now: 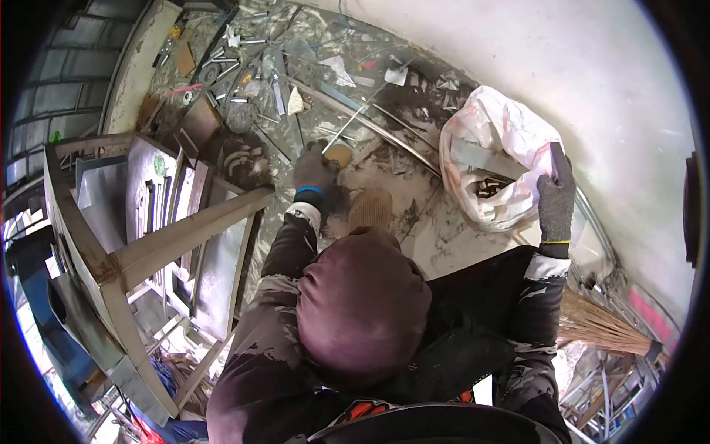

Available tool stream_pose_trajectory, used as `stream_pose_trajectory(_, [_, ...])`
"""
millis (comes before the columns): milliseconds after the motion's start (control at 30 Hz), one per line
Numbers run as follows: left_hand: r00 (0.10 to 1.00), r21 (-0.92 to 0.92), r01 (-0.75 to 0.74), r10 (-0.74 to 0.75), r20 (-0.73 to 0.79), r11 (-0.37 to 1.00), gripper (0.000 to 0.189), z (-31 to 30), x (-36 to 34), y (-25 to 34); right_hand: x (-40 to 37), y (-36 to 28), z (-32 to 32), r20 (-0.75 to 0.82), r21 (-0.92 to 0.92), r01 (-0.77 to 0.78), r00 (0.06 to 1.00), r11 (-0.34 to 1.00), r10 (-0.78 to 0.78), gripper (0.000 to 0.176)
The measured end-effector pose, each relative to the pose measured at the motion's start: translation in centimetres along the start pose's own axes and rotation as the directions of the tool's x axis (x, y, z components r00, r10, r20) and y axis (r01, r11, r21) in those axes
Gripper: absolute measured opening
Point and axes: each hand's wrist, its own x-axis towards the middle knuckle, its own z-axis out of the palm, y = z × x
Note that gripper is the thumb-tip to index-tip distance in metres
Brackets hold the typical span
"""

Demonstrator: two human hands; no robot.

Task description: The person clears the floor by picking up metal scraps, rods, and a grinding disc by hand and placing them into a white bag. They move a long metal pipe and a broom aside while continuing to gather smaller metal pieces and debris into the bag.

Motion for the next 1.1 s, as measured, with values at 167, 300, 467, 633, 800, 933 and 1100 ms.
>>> stream_pose_trajectory(167, [1.000,-0.107,0.011,-0.010,0.013,0.994,0.050,0.8,0.5,0.0,-0.6,0.7,-0.2,-0.008,0.035,-0.013,1.000,0.999,0.014,0.070])
stream_pose_trajectory(300, [0.943,-0.251,0.231,-0.153,0.296,0.940,0.048,1.9,1.9,-1.2,-1.0,0.4,-0.5,-0.018,-0.011,-0.036,0.999,0.999,0.036,0.068])
stream_pose_trajectory(467, [0.951,-0.521,0.135,0.038,0.307,0.843,0.045,4.0,2.4,-3.2,-1.1,0.5,-0.4,-0.007,0.044,-0.055,0.998,0.998,0.055,0.069])
stream_pose_trajectory(633, [0.962,-0.312,0.149,-0.064,0.266,0.938,0.045,3.1,2.2,-1.5,-1.2,1.3,-0.6,-0.012,0.008,-0.013,1.000,1.000,0.013,0.068])
stream_pose_trajectory(800, [0.997,-0.011,-0.012,0.013,0.073,1.000,0.044,1.9,1.1,0.7,-1.1,-0.2,-0.6,-0.006,0.019,-0.091,0.996,0.996,0.091,0.065])
stream_pose_trajectory(933, [0.975,-0.177,0.096,-0.057,0.214,0.980,0.043,2.6,0.6,1.2,-1.0,0.7,-0.5,-0.039,0.033,-0.019,0.999,0.999,0.020,0.065])
stream_pose_trajectory(1100, [0.882,-0.131,0.236,-0.156,0.444,0.963,0.043,2.6,0.5,2.9,-1.1,0.6,-0.9,0.003,0.048,-0.065,0.998,0.997,0.065,0.065])
